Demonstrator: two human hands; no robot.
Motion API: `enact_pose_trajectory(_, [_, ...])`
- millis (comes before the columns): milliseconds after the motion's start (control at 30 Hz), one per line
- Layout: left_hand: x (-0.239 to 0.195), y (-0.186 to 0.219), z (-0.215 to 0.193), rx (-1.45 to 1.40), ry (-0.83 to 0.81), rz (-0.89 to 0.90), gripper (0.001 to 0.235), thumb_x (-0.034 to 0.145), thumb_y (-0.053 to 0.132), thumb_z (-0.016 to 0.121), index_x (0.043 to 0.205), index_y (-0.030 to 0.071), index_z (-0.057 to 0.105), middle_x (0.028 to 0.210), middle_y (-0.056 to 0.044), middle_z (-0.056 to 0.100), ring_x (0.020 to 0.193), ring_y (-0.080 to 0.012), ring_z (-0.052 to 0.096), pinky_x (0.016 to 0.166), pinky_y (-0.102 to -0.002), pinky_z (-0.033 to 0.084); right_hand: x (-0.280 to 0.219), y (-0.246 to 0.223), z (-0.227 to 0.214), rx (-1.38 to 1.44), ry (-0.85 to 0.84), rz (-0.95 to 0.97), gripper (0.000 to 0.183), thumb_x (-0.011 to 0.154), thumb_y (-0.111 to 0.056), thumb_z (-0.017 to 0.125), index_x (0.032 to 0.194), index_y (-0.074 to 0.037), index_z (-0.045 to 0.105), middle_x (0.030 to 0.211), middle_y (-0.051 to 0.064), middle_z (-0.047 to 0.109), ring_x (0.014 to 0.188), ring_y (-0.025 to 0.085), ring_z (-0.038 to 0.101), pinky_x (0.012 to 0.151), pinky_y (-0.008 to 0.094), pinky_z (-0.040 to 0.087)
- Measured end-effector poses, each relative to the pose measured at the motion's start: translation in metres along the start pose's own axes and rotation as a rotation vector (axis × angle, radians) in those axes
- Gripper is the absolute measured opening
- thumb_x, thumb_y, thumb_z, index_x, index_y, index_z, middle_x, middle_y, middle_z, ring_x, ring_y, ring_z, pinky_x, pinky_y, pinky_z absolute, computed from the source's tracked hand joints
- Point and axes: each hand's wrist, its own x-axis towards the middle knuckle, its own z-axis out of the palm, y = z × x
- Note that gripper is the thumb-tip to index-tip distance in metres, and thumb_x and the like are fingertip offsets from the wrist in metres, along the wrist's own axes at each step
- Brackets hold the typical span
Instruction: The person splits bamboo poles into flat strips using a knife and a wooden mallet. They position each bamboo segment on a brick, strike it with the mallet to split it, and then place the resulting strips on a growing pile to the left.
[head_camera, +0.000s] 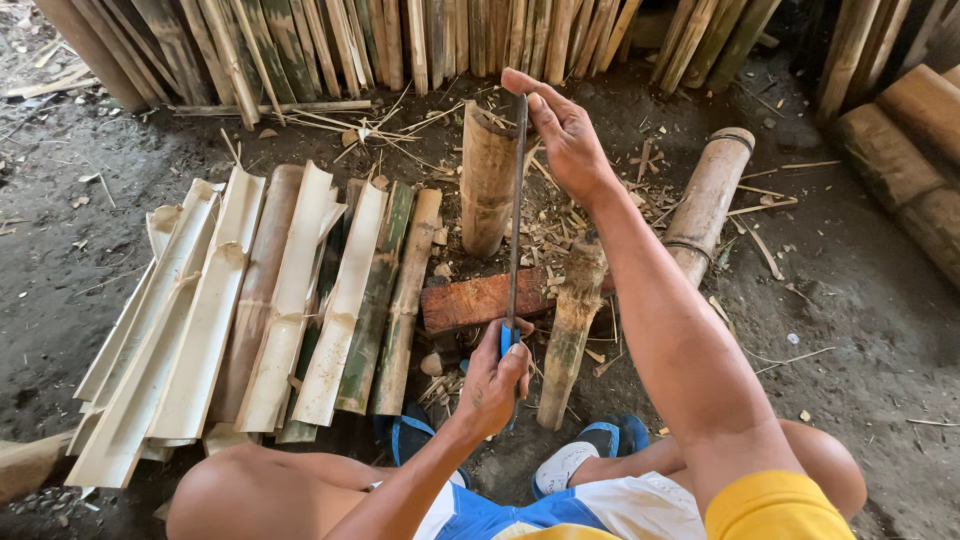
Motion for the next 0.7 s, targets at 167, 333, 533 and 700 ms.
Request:
enact_pose_trajectory(167, [0.000, 0.001, 0.000, -0.011, 0.003, 0.014, 0.045, 0.102, 0.039, 0.047, 0.128, 0.002, 0.052, 0.067, 0.000, 0.050, 0.055, -0.0093, 0.050, 0.051, -0.031, 0.043, 0.002, 0.003, 0.000, -0.027, 0.005, -0.013, 0.040, 0.112, -0.023, 0.040, 0.148, -0.015, 0.056, 0.154, 0.007, 0.057, 0.147, 0.022, 0.049, 0.125, 0.040, 0.039])
enact_pose_trajectory(333, [0.002, -0.001, 0.001, -0.041, -0.006, 0.007, 0.043, 0.104, 0.038, 0.045, 0.128, 0.003, 0.052, 0.069, 0.000, 0.048, 0.058, -0.0086, 0.051, 0.053, -0.030, 0.044, 0.000, -0.001, -0.001, 0.099, 0.049, -0.063, 0.044, 0.111, -0.025, 0.042, 0.153, -0.013, 0.050, 0.159, 0.013, 0.052, 0.150, 0.028, 0.046, 0.127, 0.043, 0.037])
enact_pose_trajectory(533, [0.000, -0.003, 0.001, -0.150, -0.009, -0.020, 0.039, 0.104, 0.034, 0.047, 0.127, 0.003, 0.051, 0.073, 0.001, 0.047, 0.060, -0.0080, 0.048, 0.056, -0.028, 0.042, -0.064, 0.065, -0.017, 0.127, 0.716, 0.322, 0.066, 0.101, -0.046, 0.049, 0.155, -0.013, 0.035, 0.162, 0.009, 0.036, 0.149, 0.029, 0.034, 0.118, 0.053, 0.031])
enact_pose_trajectory(700, [-0.001, -0.004, 0.000, -0.177, -0.012, -0.024, 0.037, 0.105, 0.031, 0.047, 0.128, 0.002, 0.051, 0.073, 0.001, 0.048, 0.060, -0.0076, 0.048, 0.056, -0.026, 0.042, -0.272, 0.246, 0.030, -0.308, 0.570, 0.929, 0.127, 0.074, -0.046, 0.081, 0.163, -0.003, 0.002, 0.153, 0.028, 0.043, 0.136, 0.039, 0.052, 0.111, 0.049, 0.047])
